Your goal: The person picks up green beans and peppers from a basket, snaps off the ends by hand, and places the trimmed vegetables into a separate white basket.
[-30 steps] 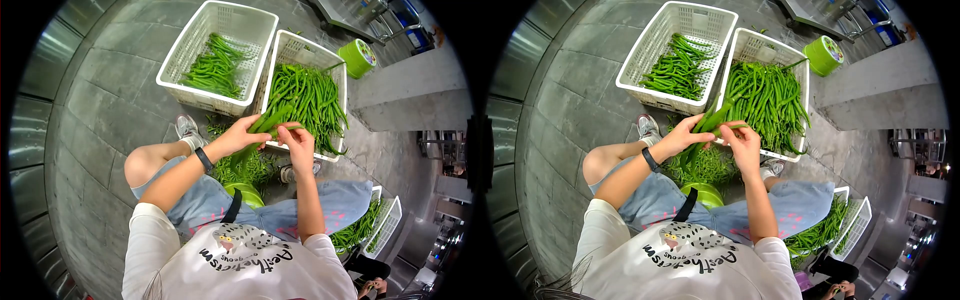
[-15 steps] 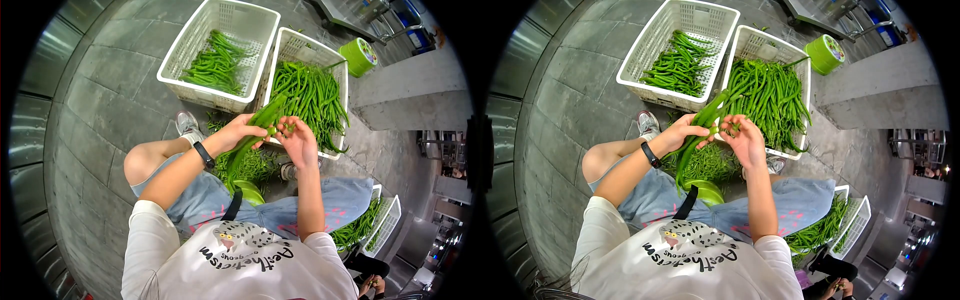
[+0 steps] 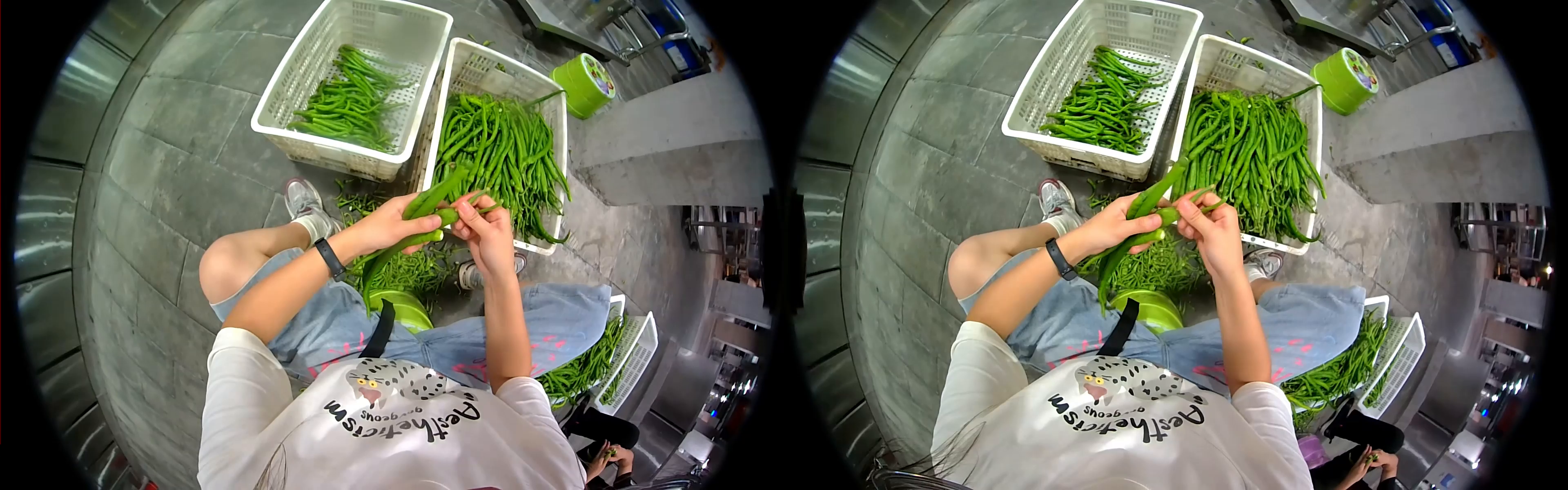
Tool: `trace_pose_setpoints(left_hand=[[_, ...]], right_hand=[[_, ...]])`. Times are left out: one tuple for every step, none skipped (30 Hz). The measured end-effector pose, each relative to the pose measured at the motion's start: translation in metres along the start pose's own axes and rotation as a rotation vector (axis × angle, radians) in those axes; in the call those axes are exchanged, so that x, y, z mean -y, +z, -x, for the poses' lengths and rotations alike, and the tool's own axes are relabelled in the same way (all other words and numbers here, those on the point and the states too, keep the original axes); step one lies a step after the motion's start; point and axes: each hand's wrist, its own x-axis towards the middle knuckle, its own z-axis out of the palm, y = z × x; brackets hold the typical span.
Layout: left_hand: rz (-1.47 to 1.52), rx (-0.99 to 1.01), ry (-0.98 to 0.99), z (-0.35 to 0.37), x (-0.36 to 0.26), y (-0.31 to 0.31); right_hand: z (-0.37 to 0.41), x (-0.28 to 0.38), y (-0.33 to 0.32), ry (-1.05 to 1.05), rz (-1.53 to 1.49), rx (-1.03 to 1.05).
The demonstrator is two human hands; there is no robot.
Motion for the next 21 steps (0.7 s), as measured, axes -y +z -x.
trace_pose_setpoints(left_hand=[[0.011,0.014,-0.011,0.000,0.000,-0.002],[0.023,0.027,-0.021,0.001,-0.001,-0.003],[0.033,0.049,-0.022,0.001,0.000,-0.004],[0.043,0.069,-0.023,0.000,0.000,-0.006],[0.054,0.089,-0.024,0.000,0.000,-0.007],[0.073,0.088,-0.023,-0.001,0.000,-0.007],[0.091,0.086,-0.023,-0.001,-0.001,-0.007],[0.110,0.085,-0.024,-0.002,-0.002,-0.007],[0.077,0.056,-0.032,-0.001,-0.004,-0.005],[0.045,0.027,-0.039,-0.001,-0.007,-0.003],[0.014,-0.002,-0.044,-0.002,-0.008,-0.002],[-0.009,-0.030,-0.039,-0.004,-0.007,-0.002],[-0.090,-0.039,-0.043,-0.005,-0.007,-0.003],[-0.172,-0.047,-0.047,-0.006,-0.007,-0.002],[-0.254,-0.055,-0.051,-0.006,-0.008,-0.002],[-0.338,-0.070,-0.053,-0.006,-0.008,-0.001],[-0.340,-0.048,-0.043,-0.007,-0.004,-0.002],[-0.343,-0.026,-0.032,-0.009,-0.001,-0.003],[-0.345,-0.006,-0.021,-0.009,0.002,-0.004],[-0.390,-0.005,-0.030,-0.009,0.004,-0.006],[-0.353,-0.007,-0.020,-0.009,0.005,-0.006]], right_hand=[[0.000,-0.002,-0.002,0.026,-0.096,0.020],[0.000,-0.006,-0.005,0.042,-0.188,0.076],[-0.001,-0.008,-0.007,0.077,-0.267,0.104],[-0.002,-0.010,-0.010,0.112,-0.347,0.134],[-0.002,-0.011,-0.011,0.147,-0.427,0.164],[-0.002,-0.011,-0.010,0.151,-0.443,0.187],[-0.003,-0.012,-0.010,0.133,-0.447,0.170],[-0.004,-0.013,-0.009,0.115,-0.453,0.152],[-0.005,-0.014,-0.008,0.097,-0.458,0.134],[-0.006,-0.014,-0.012,0.093,-0.492,0.156],[-0.006,-0.012,-0.012,0.070,-0.449,0.120],[-0.006,-0.006,-0.009,0.046,-0.406,0.085],[-0.006,0.000,-0.007,0.024,-0.361,0.050],[-0.004,0.007,-0.005,0.009,-0.342,0.028],[-0.005,0.008,-0.009,-0.020,-0.295,0.023],[-0.007,0.007,-0.013,-0.049,-0.247,0.019],[-0.008,0.007,-0.016,-0.077,-0.200,0.014],[-0.008,0.006,-0.016,-0.115,-0.174,-0.028],[-0.008,0.004,-0.017,-0.130,-0.089,-0.034],[-0.008,0.000,-0.019,-0.145,-0.003,-0.039],[-0.007,-0.001,-0.018,-0.159,0.082,-0.044]])
